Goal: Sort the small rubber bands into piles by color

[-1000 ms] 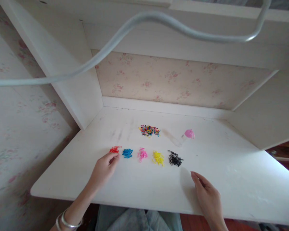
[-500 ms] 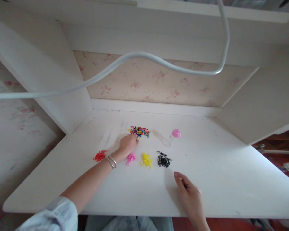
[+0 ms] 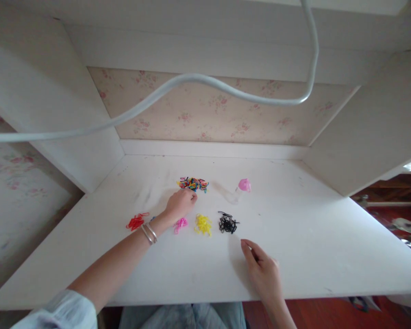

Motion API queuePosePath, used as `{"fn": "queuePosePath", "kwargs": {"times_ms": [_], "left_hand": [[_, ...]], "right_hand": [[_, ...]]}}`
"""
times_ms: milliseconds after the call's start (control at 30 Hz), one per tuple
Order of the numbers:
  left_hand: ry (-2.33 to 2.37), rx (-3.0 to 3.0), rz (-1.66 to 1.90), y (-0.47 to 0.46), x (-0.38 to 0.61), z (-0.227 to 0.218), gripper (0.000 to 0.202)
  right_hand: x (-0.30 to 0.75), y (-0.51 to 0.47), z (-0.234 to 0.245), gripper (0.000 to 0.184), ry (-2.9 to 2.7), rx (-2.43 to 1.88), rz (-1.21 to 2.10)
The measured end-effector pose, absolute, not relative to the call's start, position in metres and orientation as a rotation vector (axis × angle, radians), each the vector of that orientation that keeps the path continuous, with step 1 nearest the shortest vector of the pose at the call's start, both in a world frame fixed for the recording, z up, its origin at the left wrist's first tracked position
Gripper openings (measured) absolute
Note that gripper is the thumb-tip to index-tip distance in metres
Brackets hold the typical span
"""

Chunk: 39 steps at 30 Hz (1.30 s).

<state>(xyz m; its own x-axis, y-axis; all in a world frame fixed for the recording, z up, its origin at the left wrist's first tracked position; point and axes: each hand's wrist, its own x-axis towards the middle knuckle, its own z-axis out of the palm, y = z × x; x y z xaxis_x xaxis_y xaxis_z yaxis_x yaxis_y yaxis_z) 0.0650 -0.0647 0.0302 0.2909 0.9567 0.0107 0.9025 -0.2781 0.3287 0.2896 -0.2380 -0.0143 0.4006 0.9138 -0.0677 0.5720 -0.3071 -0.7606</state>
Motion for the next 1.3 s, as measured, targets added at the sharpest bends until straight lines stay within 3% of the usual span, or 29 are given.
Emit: {"fn": "queuePosePath", "kwargs": {"times_ms": [300,533,867,1067,1300], "left_hand": [[1.405,2.384,0.291,-0.111,0.073,0.043,0.027],[1.467,2.171,0.590,-0.140,0.023,0.063,0.032],[2.011,1.561,0.948,-0.215,-0.069,-0.005,0.035],[1.933,1.440,1.099,-0.219,-0.074,-0.008,0.038],[1.846,1.435,1.111,-0.220,-0.076,-0.007,0.037]], "right_hand": [[0.289,-0.239,-0.018,0.047,-1.309,-1.993,0.616],[0.286,-0.240,-0.018,0.048,-1.323,-1.999,0.594],[0.267,-0.225,-0.001,0.040,-1.502,-2.033,0.630],[0.229,-0.155,0.044,0.036,-1.913,-1.984,0.346],[0.213,-0.062,0.028,0.036,-1.984,-2.320,0.300]]}}
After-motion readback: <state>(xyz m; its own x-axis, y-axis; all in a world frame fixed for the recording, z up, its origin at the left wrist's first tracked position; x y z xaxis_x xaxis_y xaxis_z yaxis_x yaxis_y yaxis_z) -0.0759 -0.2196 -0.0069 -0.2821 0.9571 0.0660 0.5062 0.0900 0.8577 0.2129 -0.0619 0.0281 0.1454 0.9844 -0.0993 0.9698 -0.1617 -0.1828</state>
